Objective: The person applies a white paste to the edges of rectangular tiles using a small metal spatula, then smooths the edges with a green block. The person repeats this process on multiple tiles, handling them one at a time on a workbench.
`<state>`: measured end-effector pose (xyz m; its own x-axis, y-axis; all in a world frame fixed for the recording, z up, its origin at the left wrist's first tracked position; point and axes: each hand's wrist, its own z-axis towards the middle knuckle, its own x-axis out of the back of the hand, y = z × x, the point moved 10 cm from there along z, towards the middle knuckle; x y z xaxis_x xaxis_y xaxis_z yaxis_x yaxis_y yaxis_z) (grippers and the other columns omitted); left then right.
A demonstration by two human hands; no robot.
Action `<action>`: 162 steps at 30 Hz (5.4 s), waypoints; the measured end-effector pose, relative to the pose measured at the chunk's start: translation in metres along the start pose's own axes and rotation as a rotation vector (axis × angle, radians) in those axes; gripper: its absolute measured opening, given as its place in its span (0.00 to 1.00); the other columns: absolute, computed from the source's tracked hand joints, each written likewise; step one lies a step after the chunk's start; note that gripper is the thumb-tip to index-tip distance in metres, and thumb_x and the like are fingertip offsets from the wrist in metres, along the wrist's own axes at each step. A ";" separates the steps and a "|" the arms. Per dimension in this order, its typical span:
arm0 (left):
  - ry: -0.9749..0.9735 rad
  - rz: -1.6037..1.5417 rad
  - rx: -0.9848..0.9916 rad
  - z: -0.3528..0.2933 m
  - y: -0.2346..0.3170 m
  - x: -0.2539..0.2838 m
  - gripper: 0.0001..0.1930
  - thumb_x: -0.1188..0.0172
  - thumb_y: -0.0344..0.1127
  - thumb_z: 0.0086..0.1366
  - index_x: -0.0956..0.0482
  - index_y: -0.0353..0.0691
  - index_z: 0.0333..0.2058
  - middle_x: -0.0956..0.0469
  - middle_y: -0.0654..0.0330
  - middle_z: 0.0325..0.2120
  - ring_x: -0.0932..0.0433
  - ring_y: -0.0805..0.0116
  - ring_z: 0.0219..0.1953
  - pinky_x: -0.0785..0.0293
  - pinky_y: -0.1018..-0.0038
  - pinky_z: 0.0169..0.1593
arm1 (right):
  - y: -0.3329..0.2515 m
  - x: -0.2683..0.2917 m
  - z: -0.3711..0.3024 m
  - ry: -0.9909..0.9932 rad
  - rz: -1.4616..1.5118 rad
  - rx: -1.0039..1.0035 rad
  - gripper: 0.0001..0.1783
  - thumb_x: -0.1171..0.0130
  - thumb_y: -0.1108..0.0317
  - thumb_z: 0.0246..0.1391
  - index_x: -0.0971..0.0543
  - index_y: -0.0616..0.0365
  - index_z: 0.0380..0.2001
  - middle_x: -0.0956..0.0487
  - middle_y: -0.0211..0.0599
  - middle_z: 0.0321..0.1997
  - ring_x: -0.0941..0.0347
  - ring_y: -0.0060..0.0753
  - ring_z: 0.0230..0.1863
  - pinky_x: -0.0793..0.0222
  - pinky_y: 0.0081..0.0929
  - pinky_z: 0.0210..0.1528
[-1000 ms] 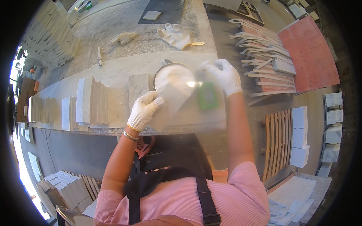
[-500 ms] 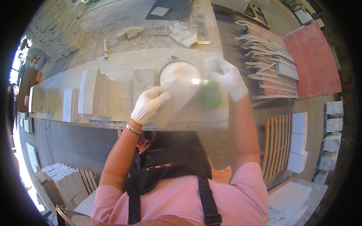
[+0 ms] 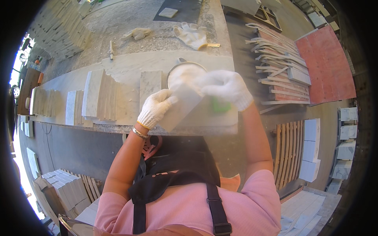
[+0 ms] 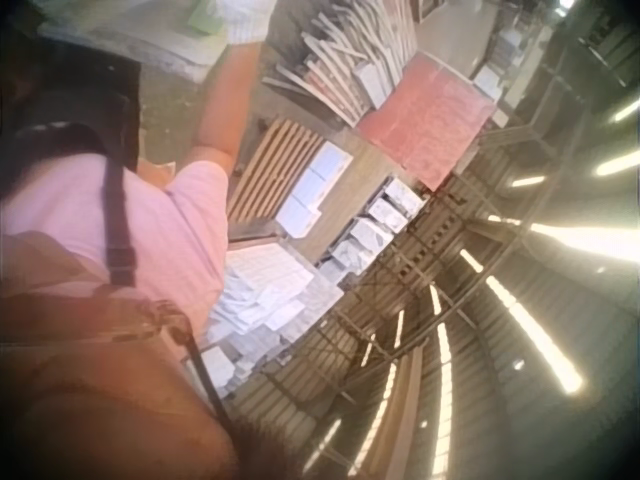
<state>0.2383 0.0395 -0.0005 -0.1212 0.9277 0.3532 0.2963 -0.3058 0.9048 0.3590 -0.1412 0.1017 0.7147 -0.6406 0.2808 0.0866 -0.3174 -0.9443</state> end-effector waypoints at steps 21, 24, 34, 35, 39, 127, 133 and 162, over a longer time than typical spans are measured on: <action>-0.014 -0.024 0.003 0.000 0.000 -0.002 0.23 0.38 0.53 0.66 0.15 0.41 0.49 0.15 0.47 0.42 0.16 0.50 0.45 0.24 0.62 0.50 | 0.001 -0.002 0.006 0.011 -0.036 -0.012 0.19 0.23 0.70 0.50 0.12 0.62 0.46 0.11 0.35 0.44 0.16 0.23 0.45 0.21 0.26 0.53; -0.013 -0.025 -0.002 -0.001 0.001 -0.001 0.23 0.38 0.53 0.66 0.15 0.41 0.49 0.15 0.47 0.42 0.16 0.50 0.45 0.24 0.62 0.50 | 0.000 -0.001 0.006 0.022 -0.057 -0.006 0.19 0.23 0.70 0.50 0.12 0.62 0.46 0.11 0.35 0.43 0.16 0.23 0.45 0.21 0.26 0.53; -0.011 0.019 -0.003 -0.003 0.007 0.002 0.23 0.39 0.53 0.66 0.16 0.41 0.50 0.15 0.46 0.42 0.16 0.50 0.46 0.23 0.62 0.51 | -0.001 0.001 0.005 0.036 -0.077 0.007 0.18 0.23 0.70 0.50 0.12 0.63 0.44 0.11 0.35 0.43 0.16 0.24 0.45 0.22 0.26 0.53; -0.012 0.006 -0.011 -0.003 0.008 0.002 0.23 0.39 0.53 0.66 0.16 0.41 0.50 0.15 0.46 0.42 0.16 0.50 0.46 0.23 0.62 0.51 | 0.001 0.004 0.005 0.050 -0.087 0.007 0.19 0.22 0.69 0.50 0.12 0.63 0.45 0.11 0.35 0.43 0.16 0.24 0.45 0.22 0.26 0.53; -0.012 0.017 -0.011 -0.004 0.008 0.002 0.23 0.39 0.53 0.67 0.16 0.41 0.50 0.15 0.45 0.43 0.16 0.49 0.46 0.23 0.62 0.51 | 0.014 0.023 0.009 0.124 -0.024 -0.005 0.24 0.23 0.68 0.52 0.16 0.65 0.52 0.12 0.34 0.45 0.17 0.23 0.46 0.22 0.23 0.51; -0.390 -0.956 0.555 0.004 -0.013 -0.028 0.17 0.45 0.39 0.77 0.21 0.32 0.55 0.23 0.65 0.29 0.25 0.73 0.22 0.25 0.78 0.24 | 0.056 0.053 -0.092 0.631 -0.142 0.103 0.17 0.31 0.64 0.59 0.14 0.51 0.52 0.12 0.41 0.43 0.14 0.35 0.41 0.22 0.29 0.48; -0.342 -0.947 0.511 -0.002 -0.016 -0.050 0.18 0.47 0.46 0.79 0.21 0.37 0.51 0.28 0.68 0.25 0.32 0.77 0.16 0.32 0.81 0.19 | 0.084 0.044 -0.148 0.689 -0.111 0.018 0.11 0.32 0.65 0.61 0.14 0.51 0.46 0.12 0.36 0.40 0.16 0.30 0.41 0.23 0.29 0.48; -0.378 0.107 -0.072 -0.040 0.028 -0.069 0.22 0.39 0.49 0.72 0.16 0.35 0.51 0.15 0.58 0.40 0.20 0.70 0.42 0.24 0.70 0.50 | 0.165 0.052 -0.083 0.507 0.480 -0.083 0.17 0.38 0.69 0.68 0.19 0.61 0.57 0.17 0.30 0.48 0.20 0.28 0.52 0.22 0.30 0.50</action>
<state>0.2174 -0.0418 0.0099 0.2680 0.8991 0.3460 0.2193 -0.4066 0.8869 0.3527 -0.2853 -0.0257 0.2467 -0.9640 -0.0990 -0.2253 0.0423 -0.9734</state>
